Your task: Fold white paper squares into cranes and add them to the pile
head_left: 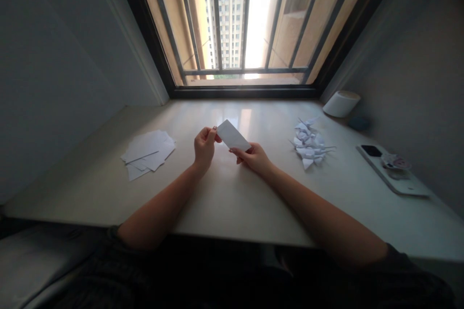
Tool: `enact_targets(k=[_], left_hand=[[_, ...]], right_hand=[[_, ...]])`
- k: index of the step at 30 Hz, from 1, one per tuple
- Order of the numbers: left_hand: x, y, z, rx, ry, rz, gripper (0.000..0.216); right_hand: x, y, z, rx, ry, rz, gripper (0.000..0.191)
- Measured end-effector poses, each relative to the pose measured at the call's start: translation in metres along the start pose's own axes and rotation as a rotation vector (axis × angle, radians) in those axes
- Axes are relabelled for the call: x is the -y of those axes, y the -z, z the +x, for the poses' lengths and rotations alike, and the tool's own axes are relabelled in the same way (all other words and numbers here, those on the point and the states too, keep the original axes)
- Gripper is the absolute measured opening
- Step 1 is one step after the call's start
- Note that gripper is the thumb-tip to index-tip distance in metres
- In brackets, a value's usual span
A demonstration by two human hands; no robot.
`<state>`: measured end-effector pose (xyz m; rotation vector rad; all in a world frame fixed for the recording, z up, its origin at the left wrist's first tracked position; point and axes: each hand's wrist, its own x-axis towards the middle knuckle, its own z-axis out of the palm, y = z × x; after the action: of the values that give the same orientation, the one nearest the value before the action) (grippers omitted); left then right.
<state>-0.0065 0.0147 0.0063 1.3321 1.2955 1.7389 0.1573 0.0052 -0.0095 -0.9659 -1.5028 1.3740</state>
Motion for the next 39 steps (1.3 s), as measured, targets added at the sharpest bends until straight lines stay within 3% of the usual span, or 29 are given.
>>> enact_targets(k=[5,10,13,20,24,26,31,34,39], left_hand=[[-0.003,0.002,0.004,0.023,-0.043,-0.001,0.031],[-0.005,0.003,0.004,0.156,-0.066,0.049,0.029],[-0.003,0.001,0.001,0.216,-0.051,0.094,0.030],[-0.002,0.002,0.005,0.104,0.070,-0.004,0.029],[-0.004,0.007,0.011,0.033,0.138,0.004,0.032],[-0.003,0.007,0.011,0.069,0.144,0.025,0.034],[-0.002,0.002,-0.003,0.295,0.003,0.272,0.027],[-0.007,0.001,-0.011,0.313,-0.118,0.525,0.023],[-0.014,0.001,-0.016,0.395,-0.150,0.602,0.033]], right_hand=[[-0.003,0.002,0.003,-0.010,0.068,0.006,0.042],[-0.005,0.008,0.007,-0.184,0.125,0.012,0.039],[-0.005,0.011,0.008,-0.208,0.118,-0.019,0.037],[-0.001,0.010,0.006,-0.154,0.108,-0.059,0.035],[-0.002,0.011,0.008,-0.213,0.071,-0.031,0.037],[-0.004,0.012,0.010,-0.251,0.060,0.009,0.038],[-0.008,0.014,0.013,-0.277,0.052,0.086,0.036],[-0.009,0.015,0.013,-0.258,0.053,0.105,0.033],[-0.010,0.016,0.011,-0.289,0.068,0.007,0.035]])
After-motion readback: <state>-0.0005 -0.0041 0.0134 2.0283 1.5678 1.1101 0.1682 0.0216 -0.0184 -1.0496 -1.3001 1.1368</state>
